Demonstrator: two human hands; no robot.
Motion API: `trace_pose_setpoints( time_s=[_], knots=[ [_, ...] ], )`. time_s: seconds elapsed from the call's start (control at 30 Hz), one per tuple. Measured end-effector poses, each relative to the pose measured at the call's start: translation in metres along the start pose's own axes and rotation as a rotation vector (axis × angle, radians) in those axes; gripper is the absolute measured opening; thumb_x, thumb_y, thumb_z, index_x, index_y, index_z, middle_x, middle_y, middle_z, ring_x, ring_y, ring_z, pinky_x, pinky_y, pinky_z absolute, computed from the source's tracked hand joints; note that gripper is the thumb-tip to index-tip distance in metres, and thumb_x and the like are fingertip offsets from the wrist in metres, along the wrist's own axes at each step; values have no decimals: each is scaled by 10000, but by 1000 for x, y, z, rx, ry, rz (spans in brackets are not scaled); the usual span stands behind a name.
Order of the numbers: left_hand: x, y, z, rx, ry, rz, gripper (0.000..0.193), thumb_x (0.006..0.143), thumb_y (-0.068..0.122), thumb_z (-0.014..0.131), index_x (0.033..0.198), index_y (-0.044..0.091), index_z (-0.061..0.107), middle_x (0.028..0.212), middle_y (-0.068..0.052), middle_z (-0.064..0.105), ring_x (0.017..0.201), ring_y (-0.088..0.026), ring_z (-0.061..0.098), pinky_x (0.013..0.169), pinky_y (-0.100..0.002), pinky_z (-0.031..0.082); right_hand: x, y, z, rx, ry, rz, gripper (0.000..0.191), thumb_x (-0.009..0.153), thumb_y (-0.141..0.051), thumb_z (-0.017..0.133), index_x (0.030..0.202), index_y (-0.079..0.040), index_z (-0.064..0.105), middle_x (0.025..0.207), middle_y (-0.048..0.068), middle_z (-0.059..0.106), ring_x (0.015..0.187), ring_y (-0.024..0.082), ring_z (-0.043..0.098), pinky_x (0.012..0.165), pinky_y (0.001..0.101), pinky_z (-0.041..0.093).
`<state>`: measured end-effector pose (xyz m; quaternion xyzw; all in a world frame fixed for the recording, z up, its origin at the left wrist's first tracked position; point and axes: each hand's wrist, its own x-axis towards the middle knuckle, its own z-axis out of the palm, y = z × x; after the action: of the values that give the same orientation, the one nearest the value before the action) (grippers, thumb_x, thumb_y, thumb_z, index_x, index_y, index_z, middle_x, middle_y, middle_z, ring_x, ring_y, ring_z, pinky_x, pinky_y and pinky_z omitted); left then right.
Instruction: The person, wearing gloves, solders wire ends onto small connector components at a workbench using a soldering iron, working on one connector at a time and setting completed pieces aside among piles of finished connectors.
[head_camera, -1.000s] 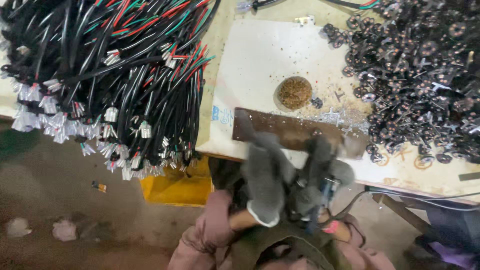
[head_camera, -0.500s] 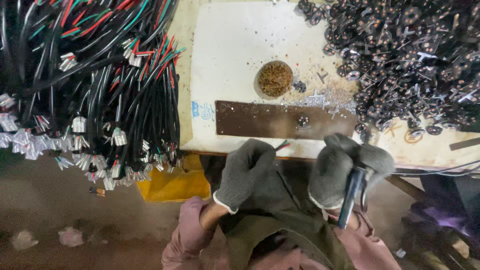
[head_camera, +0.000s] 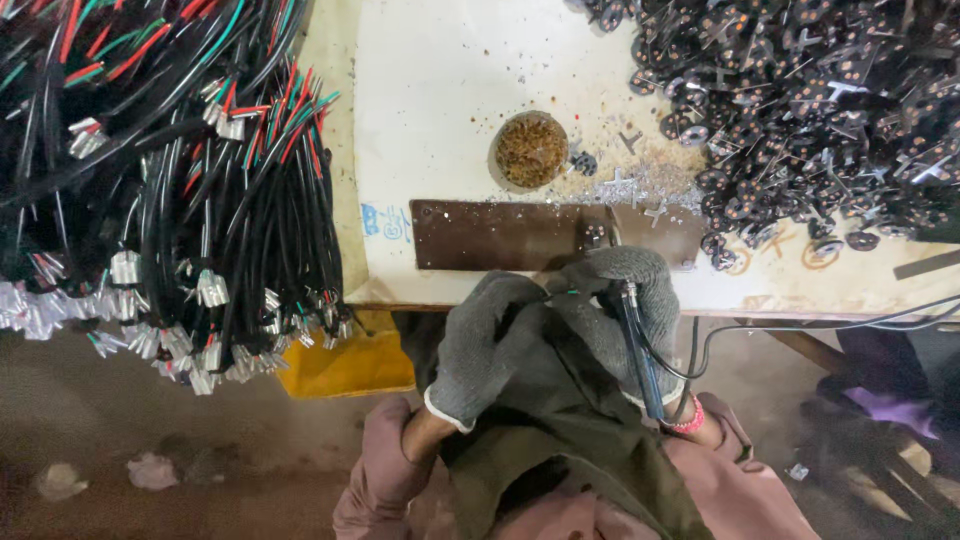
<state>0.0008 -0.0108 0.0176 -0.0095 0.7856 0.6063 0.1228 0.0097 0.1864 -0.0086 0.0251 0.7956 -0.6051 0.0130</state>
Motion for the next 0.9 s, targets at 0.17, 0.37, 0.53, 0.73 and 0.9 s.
trace_pose_setpoints(
  time_s=[0.17,0.37,0.53,0.73,0.9],
  knots=[
    [-6,3,-1,-18,13,5,165,917,63,698,1079,40,674,1050,-145,688,974,-316,710,856,-353,563,1,-8,0,-224,-24,-94,351,784,-44,862,1085,-83,685,1061,84,722,987,243,677,880,370,528],
    [-11,1,2,-267,51,-102,113,989,41,653,1101,48,638,1031,-134,665,894,-246,641,825,-319,532,1,-14,6,-249,-38,151,317,696,-88,879,964,-80,711,948,61,712,886,244,676,786,386,528],
    [-9,2,-4,-16,-9,-122,134,930,69,712,1057,74,673,945,-98,721,804,-247,747,732,-325,579,-3,-25,9,2,-3,91,457,751,-95,852,1129,-75,597,1076,65,688,989,229,675,870,364,554],
    [-3,8,-6,233,-73,137,228,886,75,737,1108,78,687,1060,-140,717,933,-355,713,781,-397,575,-14,-33,-21,-367,-143,220,363,747,-82,841,1063,-156,677,1079,40,702,1032,175,662,903,327,518],
    [-3,3,2,6,-28,-6,161,897,69,741,1056,58,719,984,-122,736,856,-259,741,778,-322,580,-73,-87,-86,-443,-301,1182,382,873,-200,602,1246,-134,652,1251,40,583,1158,157,549,986,285,427]
  ],
)
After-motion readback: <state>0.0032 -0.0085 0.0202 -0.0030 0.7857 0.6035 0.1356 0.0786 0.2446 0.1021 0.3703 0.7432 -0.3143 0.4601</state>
